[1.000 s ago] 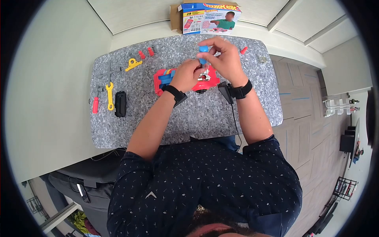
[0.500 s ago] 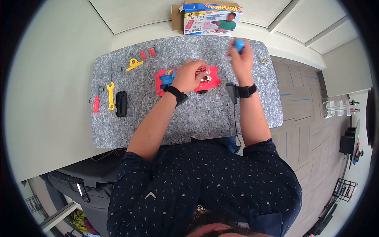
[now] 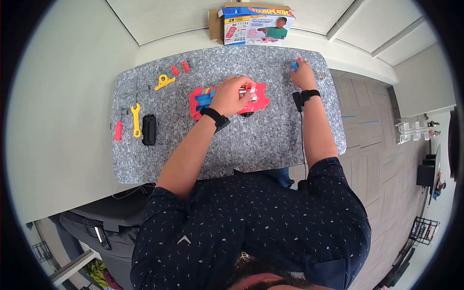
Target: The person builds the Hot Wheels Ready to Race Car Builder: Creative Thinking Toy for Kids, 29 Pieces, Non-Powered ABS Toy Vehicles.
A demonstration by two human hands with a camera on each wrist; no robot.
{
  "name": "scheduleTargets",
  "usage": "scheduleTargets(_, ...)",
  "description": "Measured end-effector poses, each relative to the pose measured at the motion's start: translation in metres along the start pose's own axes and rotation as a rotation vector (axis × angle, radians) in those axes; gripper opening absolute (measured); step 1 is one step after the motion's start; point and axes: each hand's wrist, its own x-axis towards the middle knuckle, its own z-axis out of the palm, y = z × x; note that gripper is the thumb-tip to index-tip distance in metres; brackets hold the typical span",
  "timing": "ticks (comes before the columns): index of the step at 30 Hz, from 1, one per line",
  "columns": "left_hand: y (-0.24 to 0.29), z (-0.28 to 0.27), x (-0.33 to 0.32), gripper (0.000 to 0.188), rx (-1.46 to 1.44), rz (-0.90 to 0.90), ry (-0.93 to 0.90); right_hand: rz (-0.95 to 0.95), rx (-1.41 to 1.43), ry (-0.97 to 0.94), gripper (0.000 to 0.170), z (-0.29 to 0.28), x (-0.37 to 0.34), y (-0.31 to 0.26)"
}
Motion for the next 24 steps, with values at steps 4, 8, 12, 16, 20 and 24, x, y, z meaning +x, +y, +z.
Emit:
scheduleTargets(4,0.008,-0.006,-0.001,0.050,-0.007,-0.004,-0.024,-0.109,0.407,0.036,0.037,-0.026,-0.029,-0.056)
scheduleTargets(8,0.009,-0.005,-0.002,0.054,-0.012,0.025,0.014,0.063,0.932,-0.393,0.025,-0.082,-0.096,-0.141)
scheduleTargets(12,0.002,-0.002,0.000,0.055,0.018,0.031,0.017,0.014,1.039,-0.533,0.027,-0.075,-0.122,-0.165)
scheduleTargets(16,0.005,-0.001,-0.001,0.055,-0.008,0.024,0.028,-0.107,0.885,-0.517,0.029,-0.040,-0.121,-0.152)
scheduleTargets(20,0.003,-0.001,-0.003,0.055,0.024,0.009,0.046,-0.314,0.734,-0.266,0.032,-0.048,-0.128,-0.160)
scheduleTargets(24,0.005,-0.002,-0.003,0.054,-0.016,0.056,0.047,-0.244,1.605,-0.254,0.043,-0.083,-0.122,-0.178)
